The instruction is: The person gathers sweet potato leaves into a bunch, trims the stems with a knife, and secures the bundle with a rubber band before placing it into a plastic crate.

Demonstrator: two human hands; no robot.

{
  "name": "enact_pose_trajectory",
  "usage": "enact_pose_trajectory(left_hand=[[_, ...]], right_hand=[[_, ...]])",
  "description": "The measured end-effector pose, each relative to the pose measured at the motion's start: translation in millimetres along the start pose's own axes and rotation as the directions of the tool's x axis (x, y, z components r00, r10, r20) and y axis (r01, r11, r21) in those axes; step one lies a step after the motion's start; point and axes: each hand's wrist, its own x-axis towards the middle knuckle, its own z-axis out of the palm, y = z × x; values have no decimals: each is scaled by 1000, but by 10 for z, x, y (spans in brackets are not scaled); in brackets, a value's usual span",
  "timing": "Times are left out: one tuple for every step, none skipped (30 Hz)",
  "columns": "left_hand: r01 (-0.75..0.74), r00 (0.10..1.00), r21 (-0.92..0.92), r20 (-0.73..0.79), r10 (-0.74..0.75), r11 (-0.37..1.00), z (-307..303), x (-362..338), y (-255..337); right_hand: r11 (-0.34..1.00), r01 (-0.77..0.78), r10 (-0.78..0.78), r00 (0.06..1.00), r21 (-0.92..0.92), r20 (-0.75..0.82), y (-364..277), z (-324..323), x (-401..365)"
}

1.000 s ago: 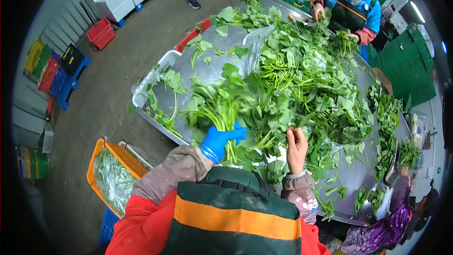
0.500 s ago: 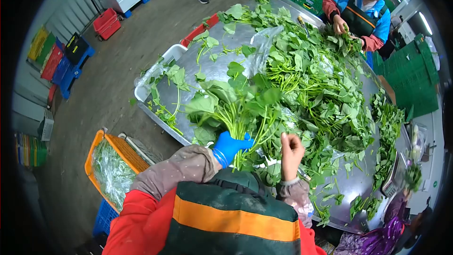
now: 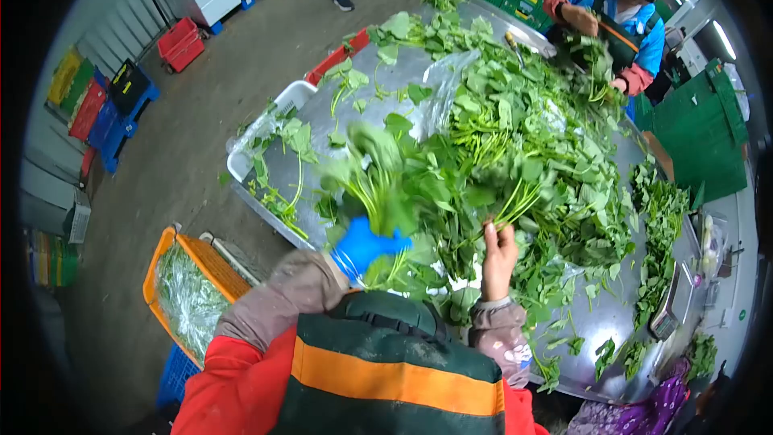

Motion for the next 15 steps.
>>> enact_pose_trajectory(left_hand=[[-72,996,128,-40,78,989,-194,98,-16],[-116,983,413,-83,164,903,-390,123,45],[-114,959,508,-170,229,854,-602,162,10],[-177,934,662,-121,336,729,-801,207,13],[-178,926,525,-195,322,832,-807,201,59],[-177,918,374,-272,290,910,-781,135,128],[-180,905,212,-347,246,961,-750,72,189],[-208,939,136,-249,237,969,-689,56,221],[-120,980,-26,-161,115,992,-551,26,270],[-20,998,-181,-56,10,983,-396,18,291],[39,999,-262,22,-35,964,-256,21,242],[68,994,-220,103,-46,973,-121,42,207],[130,979,-296,187,-77,946,-2,52,160],[137,982,-350,173,-80,927,105,35,117],[144,983,-401,163,-84,905,194,24,80]], right_hand=[[983,120,-116,993,-139,35,-4,-75,39],[928,165,-148,986,-335,74,-145,-140,60],[890,192,-188,981,-413,50,-153,-165,59],[838,241,-235,969,-489,75,-211,-189,54],[779,287,-277,955,-558,106,-259,-205,40],[798,281,-249,959,-533,133,-252,-211,29],[816,303,-274,952,-491,132,-281,-156,-5],[801,303,-276,952,-515,132,-296,-86,-54],[784,306,-280,951,-541,132,-298,-17,-99],[766,323,-286,945,-556,156,-273,58,-138],[712,343,-272,939,-613,209,-321,146,-180],[674,414,-302,910,-612,283,-387,233,-221],[634,482,-330,876,-604,353,-427,309,-258],[595,563,-382,826,-574,414,-417,365,-285],[574,609,-378,790,-547,483,-378,392,-318]])
